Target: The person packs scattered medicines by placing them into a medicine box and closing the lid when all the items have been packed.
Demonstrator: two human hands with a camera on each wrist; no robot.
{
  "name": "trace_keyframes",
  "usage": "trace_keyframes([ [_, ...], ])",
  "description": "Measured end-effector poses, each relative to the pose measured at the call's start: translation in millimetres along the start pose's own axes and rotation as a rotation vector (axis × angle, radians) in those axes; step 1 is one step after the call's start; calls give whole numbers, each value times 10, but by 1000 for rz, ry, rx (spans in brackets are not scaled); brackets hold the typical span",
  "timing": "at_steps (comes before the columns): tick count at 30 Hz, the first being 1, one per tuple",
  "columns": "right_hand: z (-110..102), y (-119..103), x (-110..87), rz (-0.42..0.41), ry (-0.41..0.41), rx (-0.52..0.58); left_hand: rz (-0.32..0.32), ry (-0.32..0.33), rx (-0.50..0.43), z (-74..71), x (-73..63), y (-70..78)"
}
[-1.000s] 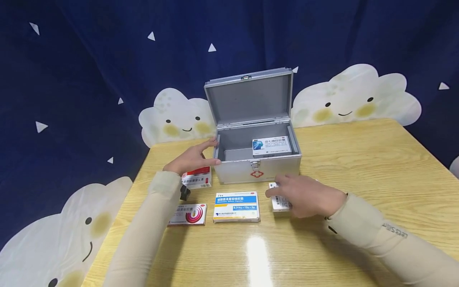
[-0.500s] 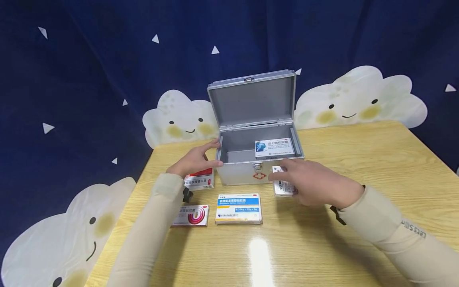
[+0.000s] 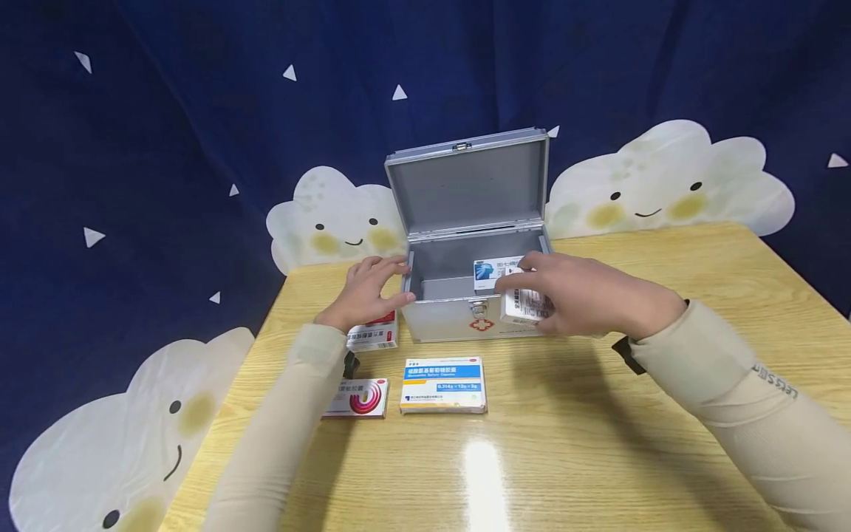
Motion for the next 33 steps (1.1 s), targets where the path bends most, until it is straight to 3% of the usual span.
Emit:
trace_keyframes([
  [11,-199,-13,392,13,-14,28,-11,-11,-60,22,12,-5],
  [17,-268,-38,649,36,-82,46,-31,-27,-106,82,-10,-3],
  [26,-103,-57,929,32,-191,-20,-46,-12,-107,98,-44,-13],
  [33,-29,-105,1003,31,-208,-92,-55,-21,-112,89,-66,-5],
])
Point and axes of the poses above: each hand's wrist, its own x-axis towards the middle knuckle, its own z-axis out of the palm, y = z × x, the point moved 2 cm from there along x, towards the middle knuckle, and after that the axes turned 9 degrees about y, right-handed, at the moved point
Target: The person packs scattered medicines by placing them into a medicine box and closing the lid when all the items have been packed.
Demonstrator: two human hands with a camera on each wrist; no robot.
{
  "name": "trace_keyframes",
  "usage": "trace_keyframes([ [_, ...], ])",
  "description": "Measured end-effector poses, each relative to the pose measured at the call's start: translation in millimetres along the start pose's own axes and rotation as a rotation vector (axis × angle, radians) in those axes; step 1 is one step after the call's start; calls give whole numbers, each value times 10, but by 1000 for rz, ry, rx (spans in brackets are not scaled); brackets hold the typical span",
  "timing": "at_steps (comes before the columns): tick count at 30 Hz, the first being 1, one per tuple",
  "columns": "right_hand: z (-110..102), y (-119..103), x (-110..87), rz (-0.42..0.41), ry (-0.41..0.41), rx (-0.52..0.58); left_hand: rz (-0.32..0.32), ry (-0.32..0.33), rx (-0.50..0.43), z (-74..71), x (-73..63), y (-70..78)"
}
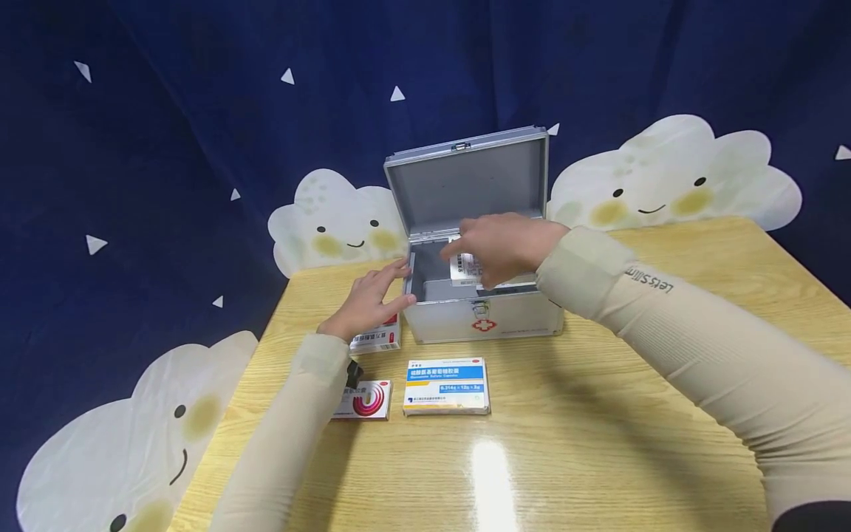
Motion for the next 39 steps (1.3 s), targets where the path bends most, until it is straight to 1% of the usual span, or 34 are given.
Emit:
trace_keyframes([
  [6,-1,64,24,-6,7,-27,9,-5,20,-2,-1,-12],
  [11,9,73,102,4,-13,-15,3,-3,14,-28,-1,-20],
  [14,62,63,165,8,-28,-9,-14,-11,6,-42,-13,-29],
  [18,171,48,256,-8,-49,-4,-37,-20,7,-53,-40,-47],
  [22,243,69,339,-13,-69,8,-39,-19,0,-57,-38,-53],
  [26,258,105,425,5,-101,49,-47,-20,-16,-47,-25,-58],
  [32,296,145,492,86,-176,81,-35,-22,1,5,-1,-55],
  [39,336,240,577,92,-197,97,-47,-26,-23,31,13,-15],
])
Point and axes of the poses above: each hand's wrist, its own x-axis towards the middle knuckle, its own z-axis out of the palm, y = z × x, the point moved 2 cm from there along x, towards the middle knuckle, and after that the axes turned 9 degrees about y, right-handed, at the moved point
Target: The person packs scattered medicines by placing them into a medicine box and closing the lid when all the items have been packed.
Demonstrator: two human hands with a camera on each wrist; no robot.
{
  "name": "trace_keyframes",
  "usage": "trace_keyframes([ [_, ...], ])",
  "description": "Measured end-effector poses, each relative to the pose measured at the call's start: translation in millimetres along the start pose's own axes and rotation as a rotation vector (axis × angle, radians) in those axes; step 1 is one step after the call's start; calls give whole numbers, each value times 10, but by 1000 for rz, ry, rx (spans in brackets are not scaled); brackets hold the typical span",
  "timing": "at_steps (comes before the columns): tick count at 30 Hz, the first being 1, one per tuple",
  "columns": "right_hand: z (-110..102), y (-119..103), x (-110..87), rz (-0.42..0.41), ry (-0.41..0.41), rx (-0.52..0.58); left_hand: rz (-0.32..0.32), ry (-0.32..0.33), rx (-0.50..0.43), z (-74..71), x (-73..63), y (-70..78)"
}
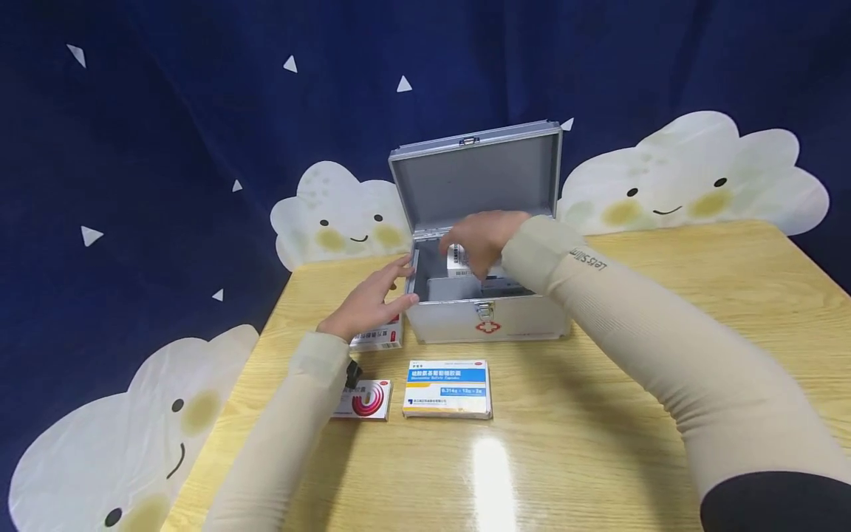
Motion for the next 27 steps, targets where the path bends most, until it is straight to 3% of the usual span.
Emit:
trace_keyframes([
  [8,94,93,134,33,-40,21,5,-16,-58,10,40,27],
  [16,217,115,241,-5,-26,1,-14,-1,-42,-2,2,-23],
  [27,380,137,277,11,-45,9,-38,13,-24,-1,-14,-3],
])
Point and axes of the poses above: each hand's wrist, its own x-axis towards the middle knuckle, its own z-axis out of the palm, y = z × x, the point moved 2 cm from there along x, towards the middle knuckle, and after that the axes turned 9 degrees about y, right-handed, at the moved point
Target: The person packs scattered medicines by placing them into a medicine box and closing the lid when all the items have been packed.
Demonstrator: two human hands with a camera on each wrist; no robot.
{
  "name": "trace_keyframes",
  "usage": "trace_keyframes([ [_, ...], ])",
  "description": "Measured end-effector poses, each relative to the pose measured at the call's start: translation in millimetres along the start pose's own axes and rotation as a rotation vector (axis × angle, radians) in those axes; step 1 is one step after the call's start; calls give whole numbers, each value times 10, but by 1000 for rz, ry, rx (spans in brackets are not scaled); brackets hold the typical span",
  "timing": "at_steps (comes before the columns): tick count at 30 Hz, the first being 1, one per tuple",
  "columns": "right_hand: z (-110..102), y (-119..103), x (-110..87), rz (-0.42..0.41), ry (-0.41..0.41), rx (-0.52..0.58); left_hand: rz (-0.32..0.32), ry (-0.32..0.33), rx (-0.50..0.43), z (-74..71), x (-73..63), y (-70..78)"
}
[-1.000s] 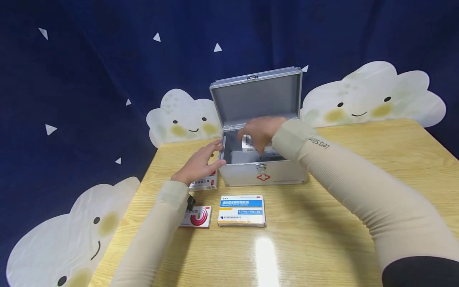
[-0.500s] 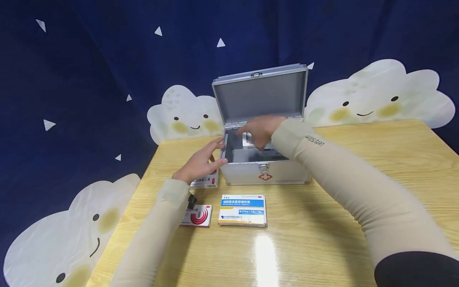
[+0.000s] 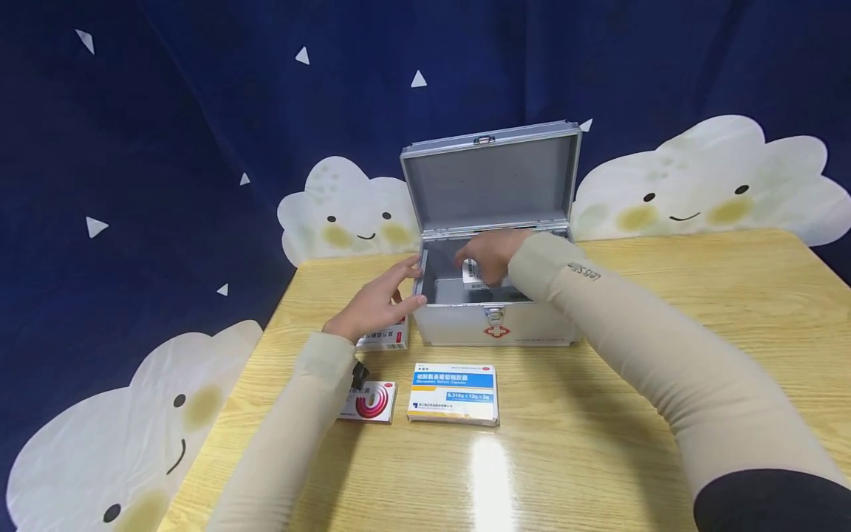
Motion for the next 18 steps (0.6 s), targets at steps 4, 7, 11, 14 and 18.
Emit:
trace_keyframes([
  [4,40,34,21,40,-19,7,4,1,-1,-2,5,1],
  [7,34,83,31,47,-19,3,15,4,-5,-9,11,11],
  [11,11,118,34,0,-2,-23,27,13,-5,-19,0,5],
  [14,12,135,31,-31,16,-45,29,8,-10,-13,-13,-3],
  [18,28,156,18,-48,52,-77,27,6,-35,-3,-16,1],
])
Point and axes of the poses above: each hand's wrist, its own x-axis towards the middle knuckle, its own z-axis out of the palm, y = z × x, the point moved 2 cm from there along x, towards the middle knuckle, and after that the axes turned 9 degrees about y, right-handed, at the moved point
